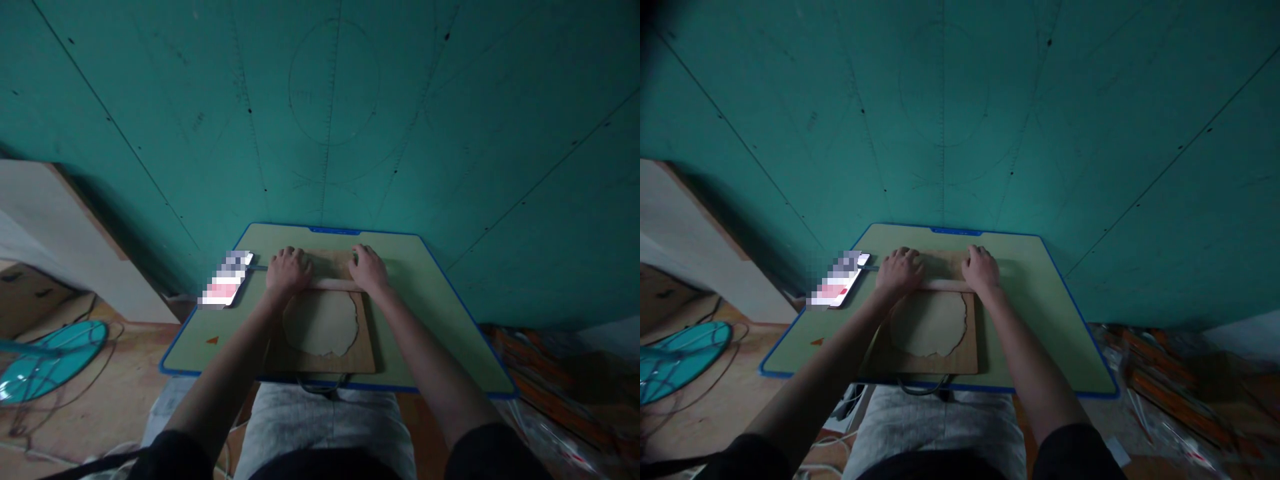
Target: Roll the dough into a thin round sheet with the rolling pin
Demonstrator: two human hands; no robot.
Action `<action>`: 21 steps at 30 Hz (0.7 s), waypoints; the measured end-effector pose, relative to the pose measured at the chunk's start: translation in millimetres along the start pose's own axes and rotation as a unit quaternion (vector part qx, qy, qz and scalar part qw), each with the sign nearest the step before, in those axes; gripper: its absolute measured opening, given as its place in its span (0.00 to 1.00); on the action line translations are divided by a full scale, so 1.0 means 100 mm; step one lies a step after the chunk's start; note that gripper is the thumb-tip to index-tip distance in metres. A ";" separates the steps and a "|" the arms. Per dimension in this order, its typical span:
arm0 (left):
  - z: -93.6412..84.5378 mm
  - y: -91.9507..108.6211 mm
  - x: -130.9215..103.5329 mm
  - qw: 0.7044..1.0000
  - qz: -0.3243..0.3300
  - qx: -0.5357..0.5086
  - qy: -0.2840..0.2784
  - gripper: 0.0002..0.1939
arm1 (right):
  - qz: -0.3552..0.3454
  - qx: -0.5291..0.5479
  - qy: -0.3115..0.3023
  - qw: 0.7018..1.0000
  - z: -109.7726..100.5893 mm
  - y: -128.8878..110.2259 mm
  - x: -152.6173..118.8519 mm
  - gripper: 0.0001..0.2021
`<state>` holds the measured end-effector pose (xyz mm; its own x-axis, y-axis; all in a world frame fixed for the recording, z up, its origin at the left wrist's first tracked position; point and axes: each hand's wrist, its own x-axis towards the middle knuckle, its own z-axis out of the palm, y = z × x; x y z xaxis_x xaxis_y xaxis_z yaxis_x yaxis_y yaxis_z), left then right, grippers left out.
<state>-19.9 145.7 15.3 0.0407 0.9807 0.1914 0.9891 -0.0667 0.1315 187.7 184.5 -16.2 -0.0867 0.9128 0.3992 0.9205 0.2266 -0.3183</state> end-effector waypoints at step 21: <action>0.02 0.03 -1.08 0.998 0.047 -0.004 0.043 0.23 | -0.083 0.084 -0.022 0.993 -0.20 -0.04 -1.00 0.17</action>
<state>-21.3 39.9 -6.7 0.1203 0.9504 0.2867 0.9803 -0.1592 0.1166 200.6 85.4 -37.3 -0.2518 0.8709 0.4221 0.8157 0.4257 -0.3916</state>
